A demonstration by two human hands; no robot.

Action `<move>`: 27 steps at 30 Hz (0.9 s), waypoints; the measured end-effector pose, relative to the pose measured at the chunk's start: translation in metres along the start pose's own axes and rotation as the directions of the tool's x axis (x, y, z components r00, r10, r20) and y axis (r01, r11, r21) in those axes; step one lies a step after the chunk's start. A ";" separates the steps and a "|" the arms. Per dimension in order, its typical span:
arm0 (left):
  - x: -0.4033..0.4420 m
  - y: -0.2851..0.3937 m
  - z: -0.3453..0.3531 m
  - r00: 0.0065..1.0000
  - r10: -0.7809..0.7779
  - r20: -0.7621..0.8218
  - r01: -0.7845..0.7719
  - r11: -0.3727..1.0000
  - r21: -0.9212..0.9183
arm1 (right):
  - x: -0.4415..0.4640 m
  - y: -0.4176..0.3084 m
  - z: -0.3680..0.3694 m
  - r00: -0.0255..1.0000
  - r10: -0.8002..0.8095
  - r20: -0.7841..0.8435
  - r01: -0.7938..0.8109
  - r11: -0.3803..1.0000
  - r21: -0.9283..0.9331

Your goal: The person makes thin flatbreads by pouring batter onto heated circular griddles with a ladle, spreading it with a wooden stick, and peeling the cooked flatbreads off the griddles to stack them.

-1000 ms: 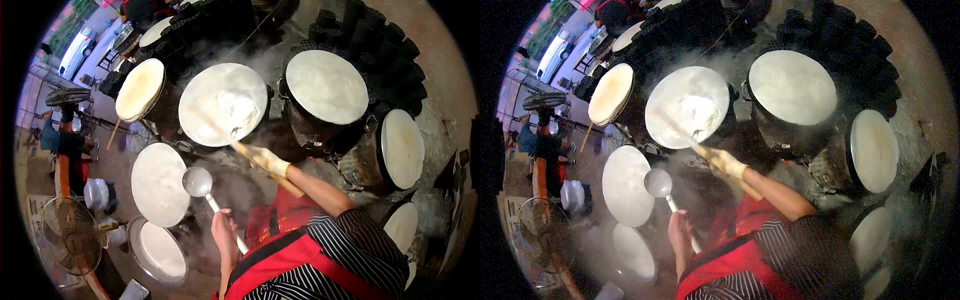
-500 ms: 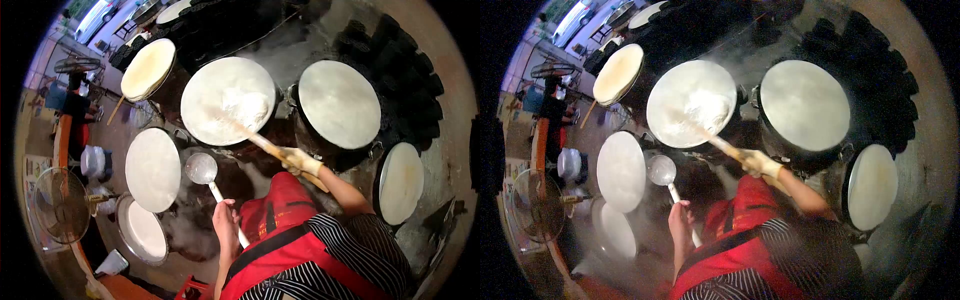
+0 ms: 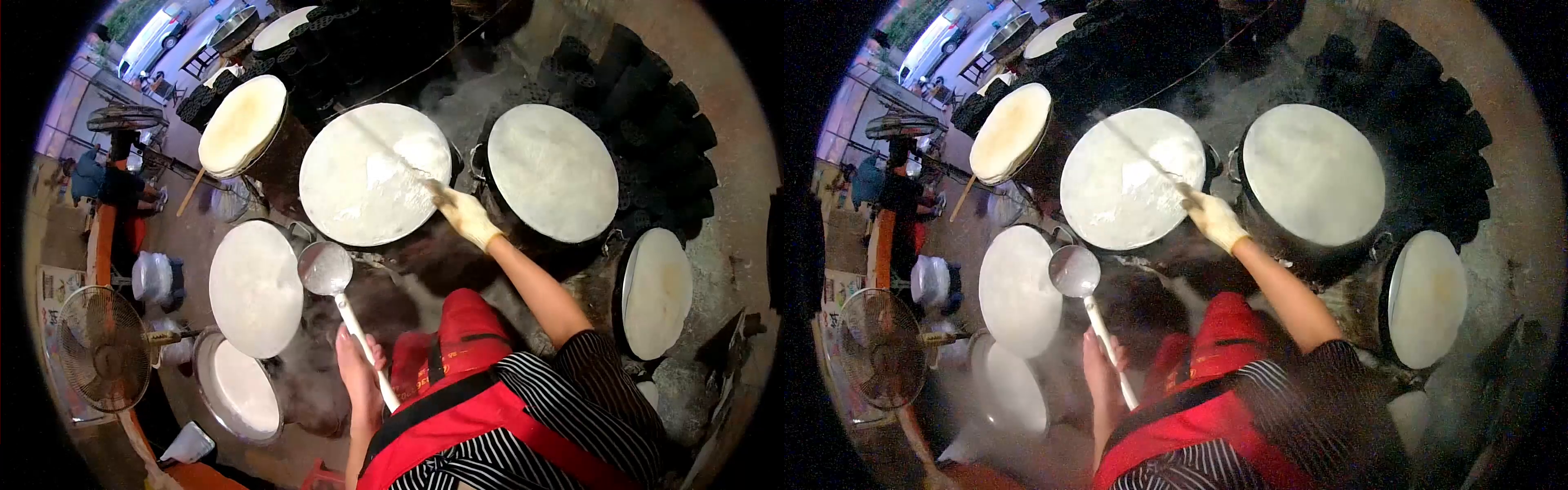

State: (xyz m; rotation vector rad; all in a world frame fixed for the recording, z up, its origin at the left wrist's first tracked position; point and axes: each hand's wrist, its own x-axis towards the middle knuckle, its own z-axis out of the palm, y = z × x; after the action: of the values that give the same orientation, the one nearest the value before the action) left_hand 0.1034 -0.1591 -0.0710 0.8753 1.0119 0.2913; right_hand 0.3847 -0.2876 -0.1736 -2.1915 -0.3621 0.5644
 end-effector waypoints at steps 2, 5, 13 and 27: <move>0.009 0.003 -0.017 0.990 -0.133 0.052 0.126 0.986 0.113 | -0.001 0.042 0.017 0.964 -0.054 -0.260 0.139 0.937 0.320; 0.011 0.005 -0.023 0.979 -0.138 0.148 0.130 0.990 0.062 | -0.028 0.012 0.057 0.922 0.082 -0.378 0.076 0.919 0.387; 0.025 0.007 -0.027 0.961 -0.148 0.234 0.138 0.989 0.059 | -0.034 0.015 0.063 0.954 -0.022 -0.299 0.150 0.898 0.414; 0.022 0.004 -0.025 0.944 -0.209 0.256 0.194 0.978 0.080 | 0.012 0.052 0.055 0.970 -0.079 -0.230 0.147 0.944 0.296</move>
State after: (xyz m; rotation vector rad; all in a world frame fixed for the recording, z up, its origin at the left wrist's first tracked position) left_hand 0.0949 -0.1313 -0.0872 0.8266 0.8548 -0.0274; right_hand 0.3701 -0.2787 -0.2485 -1.8897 -0.2615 0.2928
